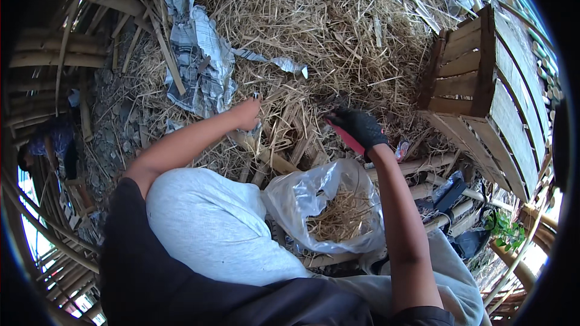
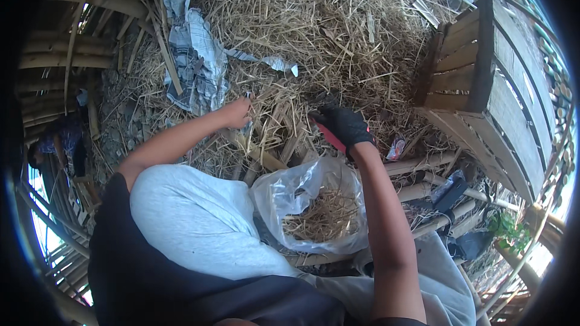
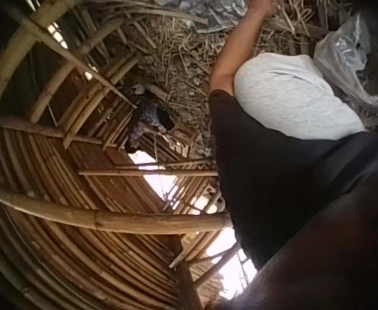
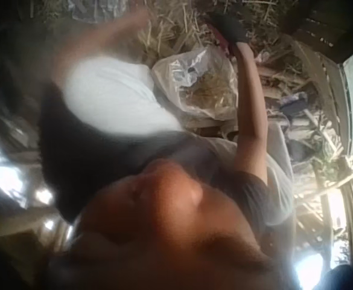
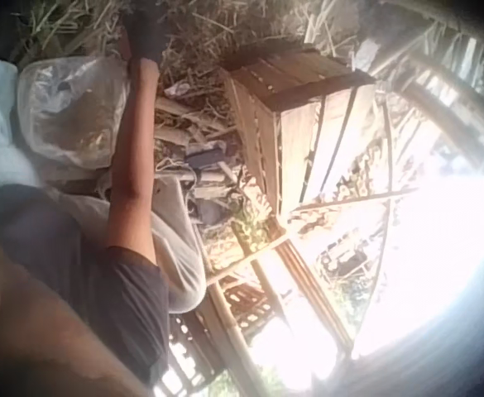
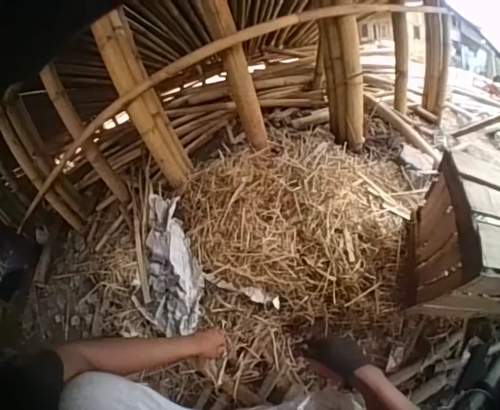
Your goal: The person picks up long bamboo strips from a pile of straw and newspaper, wipes them by hand and with a piece of newspaper, and places them into a small plastic bag.
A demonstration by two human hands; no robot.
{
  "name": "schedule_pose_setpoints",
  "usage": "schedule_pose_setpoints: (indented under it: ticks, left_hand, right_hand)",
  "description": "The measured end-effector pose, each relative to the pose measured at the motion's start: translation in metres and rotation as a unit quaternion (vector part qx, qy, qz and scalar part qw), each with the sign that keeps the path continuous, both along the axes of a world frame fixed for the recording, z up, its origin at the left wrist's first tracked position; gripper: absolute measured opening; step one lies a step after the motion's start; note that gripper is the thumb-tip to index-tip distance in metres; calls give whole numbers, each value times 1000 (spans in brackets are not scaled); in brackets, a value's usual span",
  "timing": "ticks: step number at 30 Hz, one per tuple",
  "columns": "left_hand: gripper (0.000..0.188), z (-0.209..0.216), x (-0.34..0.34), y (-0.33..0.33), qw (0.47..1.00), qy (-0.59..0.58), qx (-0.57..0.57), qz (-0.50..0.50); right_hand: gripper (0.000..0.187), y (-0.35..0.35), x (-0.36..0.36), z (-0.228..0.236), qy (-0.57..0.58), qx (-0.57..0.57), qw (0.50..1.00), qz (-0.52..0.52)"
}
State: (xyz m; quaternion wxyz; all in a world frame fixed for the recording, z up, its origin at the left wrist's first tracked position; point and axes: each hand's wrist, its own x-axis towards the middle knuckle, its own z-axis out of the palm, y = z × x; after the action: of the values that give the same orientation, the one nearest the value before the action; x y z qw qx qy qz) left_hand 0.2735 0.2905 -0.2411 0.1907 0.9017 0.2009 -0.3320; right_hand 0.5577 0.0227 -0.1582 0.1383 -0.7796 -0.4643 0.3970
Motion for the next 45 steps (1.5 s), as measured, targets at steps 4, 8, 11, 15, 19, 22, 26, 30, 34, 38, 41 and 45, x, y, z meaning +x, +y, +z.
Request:
schedule_pose_setpoints:
  ticks: [4, 8, 11, 15, 19, 22, 26, 30, 34, 38, 41, 45]
  left_hand:
    - [73, -11, -7, -5, 991, -53, 25, 118]
    - [66, -12, -21, 21, 991, -55, 12, 119]
    - [40, -13, -33, 33, 990, -106, -24, 88]
    - [28, 3, -25, 36, 990, -134, -11, 36]
    - [16, 32, -17, 33, 987, -162, -11, 23]
    - [12, 47, -25, 29, 981, -191, 15, 20]
    - [10, 52, -27, 23, 981, -190, 28, 24]
    - [10, 44, -17, 18, 975, -221, 7, 23]
    - [6, 47, -51, 27, 978, -201, 13, 58]
    - [20, 40, -19, 26, 944, -316, -46, 84]
    - [48, 35, -49, 51, 957, -270, -35, 104]
    - [57, 53, -70, 64, 959, -262, -12, 107]
  right_hand:
    - [59, -9, -18, 34, -11, -10, 1000, 4]
    - [67, 3, -28, 33, 0, -30, 999, 17]
    - [66, 19, -45, 53, -11, -20, 999, 38]
    - [64, 30, -55, 48, -37, 12, 997, 68]
    - [57, 40, -67, 60, -45, 74, 996, 2]
    - [51, 65, -78, 37, -45, 125, 989, -69]
    - [52, 102, -108, -23, 449, -108, 832, -309]
    - [56, 154, -134, -91, 428, 14, 775, -464]
    - [61, 194, -181, -104, 337, 64, 785, -516]
    - [64, 203, -115, -157, 268, 128, 824, -482]
    - [57, 211, -85, -129, 165, 138, 853, -475]
    - [43, 209, -32, -65, 228, 172, 784, -551]
